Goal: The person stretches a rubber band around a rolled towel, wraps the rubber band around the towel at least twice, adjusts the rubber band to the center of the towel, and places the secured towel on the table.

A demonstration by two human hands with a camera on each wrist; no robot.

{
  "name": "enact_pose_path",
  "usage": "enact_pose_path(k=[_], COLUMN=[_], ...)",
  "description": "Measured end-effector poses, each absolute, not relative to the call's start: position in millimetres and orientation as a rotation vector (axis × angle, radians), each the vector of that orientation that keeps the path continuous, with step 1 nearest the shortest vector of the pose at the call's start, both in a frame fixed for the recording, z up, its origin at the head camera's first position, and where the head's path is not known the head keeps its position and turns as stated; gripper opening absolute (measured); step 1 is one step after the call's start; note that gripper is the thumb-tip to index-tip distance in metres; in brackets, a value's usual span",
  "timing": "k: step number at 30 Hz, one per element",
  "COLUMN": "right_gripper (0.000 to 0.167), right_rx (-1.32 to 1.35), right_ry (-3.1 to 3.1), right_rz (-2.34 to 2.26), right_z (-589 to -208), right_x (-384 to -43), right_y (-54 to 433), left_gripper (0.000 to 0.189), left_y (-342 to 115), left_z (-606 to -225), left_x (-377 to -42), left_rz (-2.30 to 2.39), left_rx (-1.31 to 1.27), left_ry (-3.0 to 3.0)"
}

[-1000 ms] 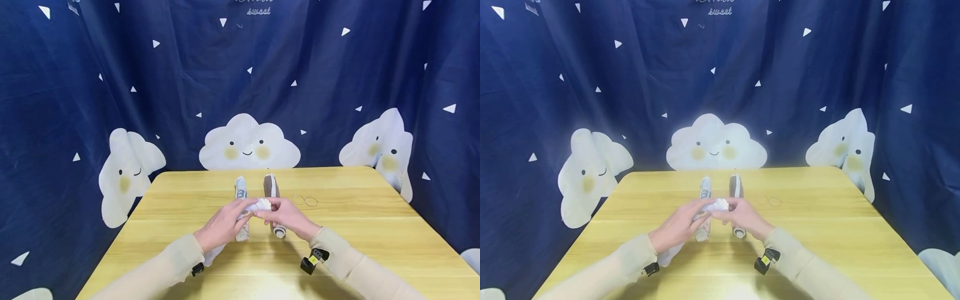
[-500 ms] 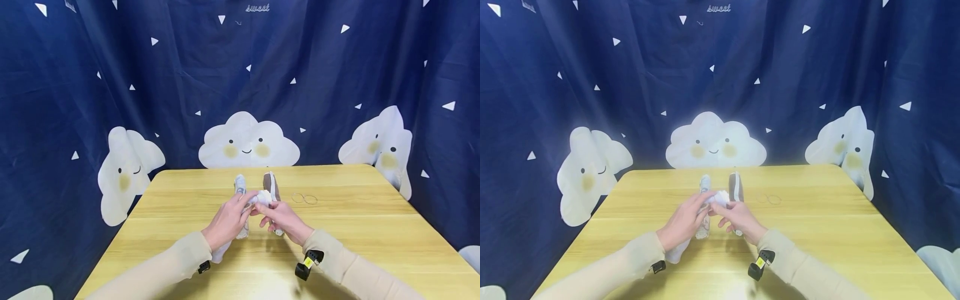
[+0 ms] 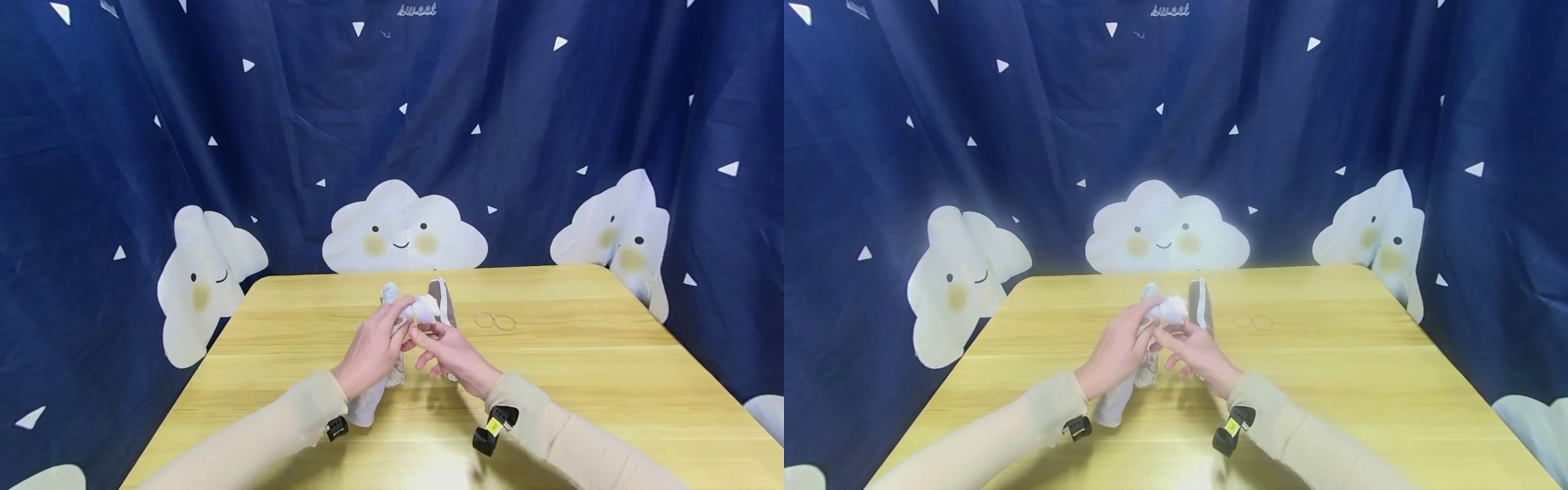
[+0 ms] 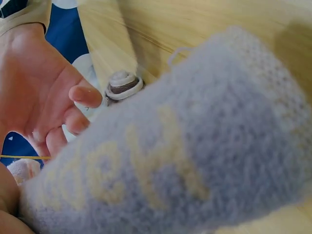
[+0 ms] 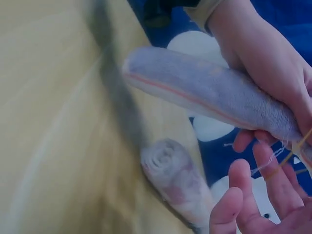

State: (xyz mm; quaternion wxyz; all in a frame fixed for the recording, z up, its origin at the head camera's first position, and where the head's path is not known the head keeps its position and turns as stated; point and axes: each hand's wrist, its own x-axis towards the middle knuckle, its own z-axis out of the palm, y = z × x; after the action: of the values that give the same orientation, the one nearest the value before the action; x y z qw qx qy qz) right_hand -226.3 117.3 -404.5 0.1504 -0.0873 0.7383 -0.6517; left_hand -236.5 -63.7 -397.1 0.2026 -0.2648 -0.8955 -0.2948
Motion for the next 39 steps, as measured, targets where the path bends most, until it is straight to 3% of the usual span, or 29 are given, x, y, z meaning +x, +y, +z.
enact_pose_path(k=[13,21,29,32,39], right_gripper=[0.029,0.028,0.020,0.027,0.059], right_rx=[-0.551,-0.306,0.089,0.155,0.229], right_ry=[2.283,2.296,2.020,1.893,1.864], right_rz=[-1.431,-1.686,-2.271,-2.442,-2.544], right_z=[-383,-398,-409,-409,-415], right_x=[-238,-252,-273,-276,-275], right_y=[121,104,75,71,80], left_gripper=[0.039,0.037,0.035,0.034,0.034], left_y=[-70,-73,-74,-76,-84], left_z=[-386,-388,-399,-404,-405], left_x=[-232,-228,-223,-224,-233], left_rz=[-0.982,-1.109,-1.183,-1.191,-1.164], left_rx=[-0.687,-0.675,-0.671,-0.656,-0.589], left_ry=[-2.331,-2.228,-2.186,-2.216,-2.502])
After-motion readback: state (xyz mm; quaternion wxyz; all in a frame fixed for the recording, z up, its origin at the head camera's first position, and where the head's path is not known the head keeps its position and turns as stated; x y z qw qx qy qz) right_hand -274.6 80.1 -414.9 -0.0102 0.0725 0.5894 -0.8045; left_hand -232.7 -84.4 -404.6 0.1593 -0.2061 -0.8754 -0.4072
